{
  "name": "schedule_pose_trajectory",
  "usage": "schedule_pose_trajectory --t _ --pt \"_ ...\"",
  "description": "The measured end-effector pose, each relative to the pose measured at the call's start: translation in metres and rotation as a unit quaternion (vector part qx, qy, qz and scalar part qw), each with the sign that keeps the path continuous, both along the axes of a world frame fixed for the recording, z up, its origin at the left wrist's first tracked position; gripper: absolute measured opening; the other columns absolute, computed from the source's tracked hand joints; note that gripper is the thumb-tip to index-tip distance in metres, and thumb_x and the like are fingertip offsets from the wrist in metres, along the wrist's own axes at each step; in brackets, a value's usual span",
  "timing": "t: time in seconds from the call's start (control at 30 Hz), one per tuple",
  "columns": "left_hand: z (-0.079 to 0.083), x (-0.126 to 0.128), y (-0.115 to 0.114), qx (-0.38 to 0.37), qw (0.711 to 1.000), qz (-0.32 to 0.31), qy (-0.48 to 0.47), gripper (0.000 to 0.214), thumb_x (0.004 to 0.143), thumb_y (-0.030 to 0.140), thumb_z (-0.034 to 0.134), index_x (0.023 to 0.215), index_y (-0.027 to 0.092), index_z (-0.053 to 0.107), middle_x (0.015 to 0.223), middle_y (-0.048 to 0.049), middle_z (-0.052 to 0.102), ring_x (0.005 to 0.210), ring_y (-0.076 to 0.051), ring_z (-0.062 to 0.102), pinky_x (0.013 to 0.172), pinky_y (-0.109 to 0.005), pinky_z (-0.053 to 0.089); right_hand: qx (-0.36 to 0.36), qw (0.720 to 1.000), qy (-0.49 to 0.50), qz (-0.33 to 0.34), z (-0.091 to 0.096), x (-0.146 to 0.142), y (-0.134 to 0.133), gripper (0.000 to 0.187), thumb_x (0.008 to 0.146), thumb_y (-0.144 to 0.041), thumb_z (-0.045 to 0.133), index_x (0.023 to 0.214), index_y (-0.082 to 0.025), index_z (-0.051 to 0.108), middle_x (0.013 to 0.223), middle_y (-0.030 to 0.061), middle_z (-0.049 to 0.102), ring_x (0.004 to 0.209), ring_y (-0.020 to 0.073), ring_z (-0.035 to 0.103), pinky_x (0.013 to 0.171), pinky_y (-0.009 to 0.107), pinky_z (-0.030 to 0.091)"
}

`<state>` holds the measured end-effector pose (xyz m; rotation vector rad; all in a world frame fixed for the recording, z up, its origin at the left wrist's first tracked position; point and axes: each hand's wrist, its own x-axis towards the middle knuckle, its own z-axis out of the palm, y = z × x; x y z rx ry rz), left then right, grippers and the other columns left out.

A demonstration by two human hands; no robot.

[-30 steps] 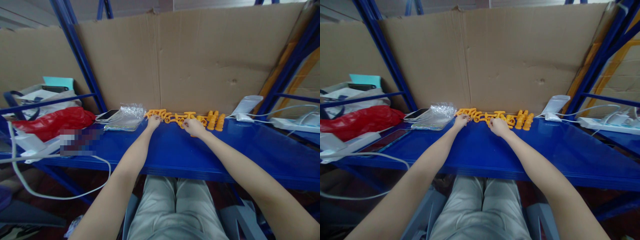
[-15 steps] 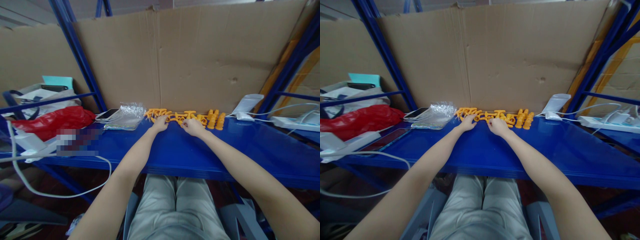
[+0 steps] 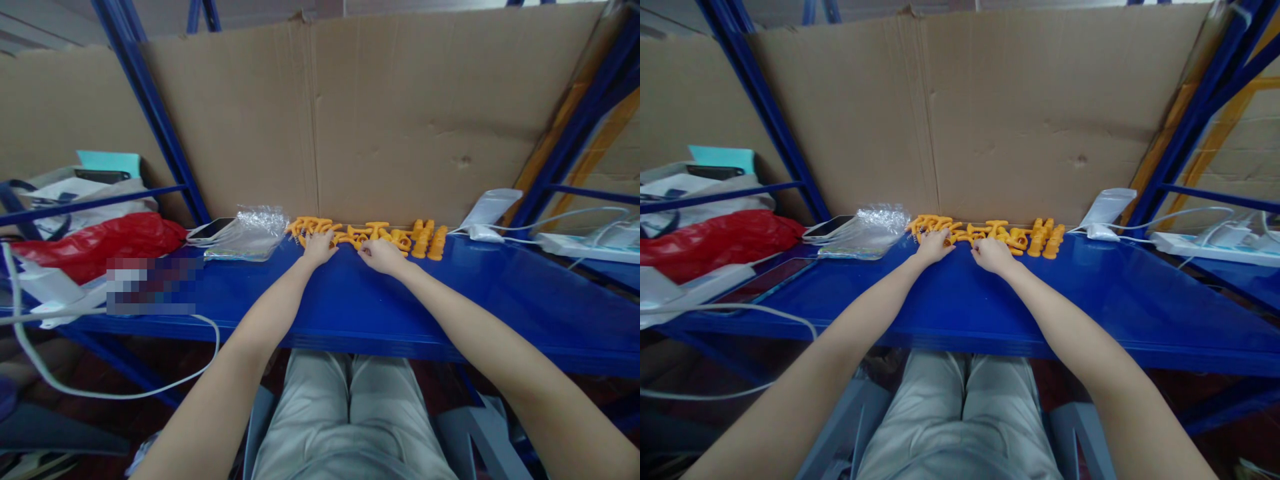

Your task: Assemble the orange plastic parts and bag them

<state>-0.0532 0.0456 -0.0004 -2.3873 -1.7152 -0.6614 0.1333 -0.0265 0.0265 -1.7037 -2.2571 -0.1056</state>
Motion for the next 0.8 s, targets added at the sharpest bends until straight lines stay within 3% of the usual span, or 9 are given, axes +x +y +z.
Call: schedule_pose_trajectory --t 0.23,0.37,0.43,0.53,0.63,0.7,0.8 --pt "0.010 0.006 -0.008 0.037 0.997 0.013 -0.067 0.026 0.089 0.035 0.065 0.110 0.019 0.059 0.112 -0.0128 0.072 0.115 -0.030 0.063 0.106 -0.046 0.039 0.013 1.000 0.007 0.006 0.001 0.002 -0.002 0.024 0.096 -0.026 0.053 0.097 -0.020 0.076 0.090 0.0112 0.075 0.092 0.0266 0.069 0.079 0.034 0.049" --pt "0.020 0.009 -0.015 0.041 0.989 -0.006 -0.143 0.024 0.090 0.038 0.064 0.104 0.019 0.058 0.102 -0.0113 0.072 0.104 -0.027 0.067 0.091 -0.035 0.047 0.000 0.993 0.115 0.020 -0.002 0.000 0.005 0.019 0.095 -0.024 0.055 0.091 -0.018 0.072 0.085 0.0081 0.074 0.082 0.0203 0.068 0.076 0.030 0.050" --pt "0.024 0.012 -0.022 0.048 0.987 -0.029 -0.152 0.024 0.090 0.039 0.065 0.102 0.020 0.057 0.097 -0.0089 0.071 0.098 -0.025 0.067 0.086 -0.032 0.048 -0.040 0.968 0.248 0.016 -0.004 -0.002 0.009 0.021 0.099 -0.027 0.050 0.096 -0.017 0.068 0.083 0.0063 0.073 0.068 0.0143 0.065 0.065 0.024 0.050" --pt "0.029 0.021 -0.037 0.071 0.986 -0.073 -0.134 0.025 0.088 0.040 0.066 0.099 0.020 0.056 0.090 -0.0063 0.070 0.091 -0.022 0.067 0.081 -0.028 0.047 -0.118 0.888 0.445 0.000 -0.004 -0.005 0.012 0.029 0.104 -0.034 0.038 0.100 -0.018 0.061 0.085 0.0048 0.071 0.055 0.0092 0.060 0.052 0.020 0.048" --pt "0.029 0.034 -0.050 0.086 0.982 -0.127 -0.108 0.025 0.088 0.041 0.066 0.095 0.019 0.057 0.088 -0.0053 0.068 0.087 -0.021 0.066 0.078 -0.028 0.047 -0.159 0.821 0.549 -0.001 -0.002 -0.005 0.010 0.028 0.104 -0.034 0.038 0.095 -0.019 0.060 0.082 0.0041 0.069 0.056 0.0092 0.061 0.052 0.020 0.049" --pt "0.027 0.040 -0.055 0.083 0.977 -0.174 -0.091 0.023 0.087 0.039 0.066 0.093 0.018 0.058 0.088 -0.0056 0.067 0.086 -0.021 0.065 0.078 -0.029 0.048 -0.168 0.803 0.572 0.010 -0.001 -0.005 0.008 0.023 0.101 -0.027 0.043 0.089 -0.020 0.061 0.081 0.0036 0.069 0.056 0.0089 0.060 0.054 0.020 0.051" --pt "0.025 0.041 -0.054 0.078 0.963 -0.248 -0.065 0.024 0.085 0.038 0.069 0.093 0.017 0.060 0.092 -0.0073 0.067 0.090 -0.022 0.065 0.083 -0.032 0.049 -0.161 0.805 0.570 0.024 0.000 -0.003 0.007 0.021 0.094 -0.015 0.047 0.082 -0.020 0.064 0.085 0.0027 0.070 0.058 0.0079 0.058 0.052 0.018 0.048"
